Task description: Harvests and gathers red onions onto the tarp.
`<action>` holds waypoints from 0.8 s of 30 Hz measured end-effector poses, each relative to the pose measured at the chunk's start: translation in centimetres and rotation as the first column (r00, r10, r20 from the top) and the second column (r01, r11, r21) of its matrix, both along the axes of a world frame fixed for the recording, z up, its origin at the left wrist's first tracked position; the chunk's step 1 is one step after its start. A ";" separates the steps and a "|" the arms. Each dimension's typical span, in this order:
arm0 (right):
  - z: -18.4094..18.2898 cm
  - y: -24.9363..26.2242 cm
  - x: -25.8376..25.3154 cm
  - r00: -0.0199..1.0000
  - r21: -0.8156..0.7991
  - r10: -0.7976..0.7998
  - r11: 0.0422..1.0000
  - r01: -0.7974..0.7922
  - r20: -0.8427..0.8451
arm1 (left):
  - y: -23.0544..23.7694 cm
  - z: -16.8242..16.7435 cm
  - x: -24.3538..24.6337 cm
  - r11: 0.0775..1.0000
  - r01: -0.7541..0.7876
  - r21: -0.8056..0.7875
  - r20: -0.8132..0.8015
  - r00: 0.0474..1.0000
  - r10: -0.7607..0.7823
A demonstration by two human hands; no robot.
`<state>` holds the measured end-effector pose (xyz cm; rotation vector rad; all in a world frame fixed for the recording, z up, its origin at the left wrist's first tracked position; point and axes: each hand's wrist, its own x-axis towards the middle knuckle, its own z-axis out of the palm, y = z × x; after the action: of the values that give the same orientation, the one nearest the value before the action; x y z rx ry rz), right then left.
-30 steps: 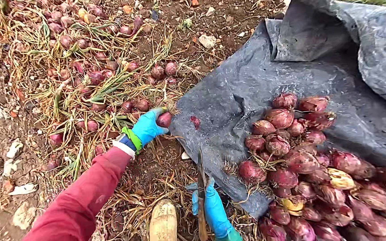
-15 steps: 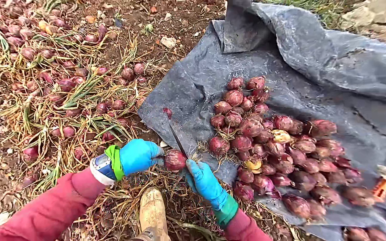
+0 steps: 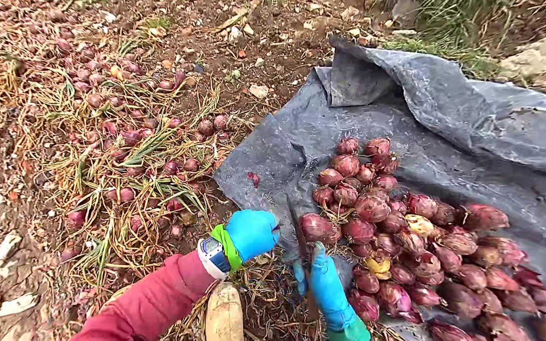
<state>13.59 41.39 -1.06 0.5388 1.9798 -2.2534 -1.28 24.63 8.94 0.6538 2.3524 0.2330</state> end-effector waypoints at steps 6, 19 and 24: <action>-2.6 -0.1 -2.3 0.964 -0.159 -0.223 0.956 0.245 0.143 | -8.9 -17.0 -8.8 0.436 -0.898 0.061 0.288 0.434 0.853; -6.3 -4.8 -3.8 0.954 -0.133 -0.041 0.988 0.084 0.298 | -7.9 -15.0 -20.1 0.867 -0.498 0.016 -0.252 0.837 0.486; -6.0 -5.3 -3.4 0.959 -0.153 -0.039 0.985 0.085 0.282 | -9.7 -14.9 -15.6 0.825 -0.563 0.048 -0.180 0.807 0.562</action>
<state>10.24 36.10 -7.05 0.8554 1.6495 -2.2049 -16.85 14.94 -5.98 -0.0599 2.6795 0.4385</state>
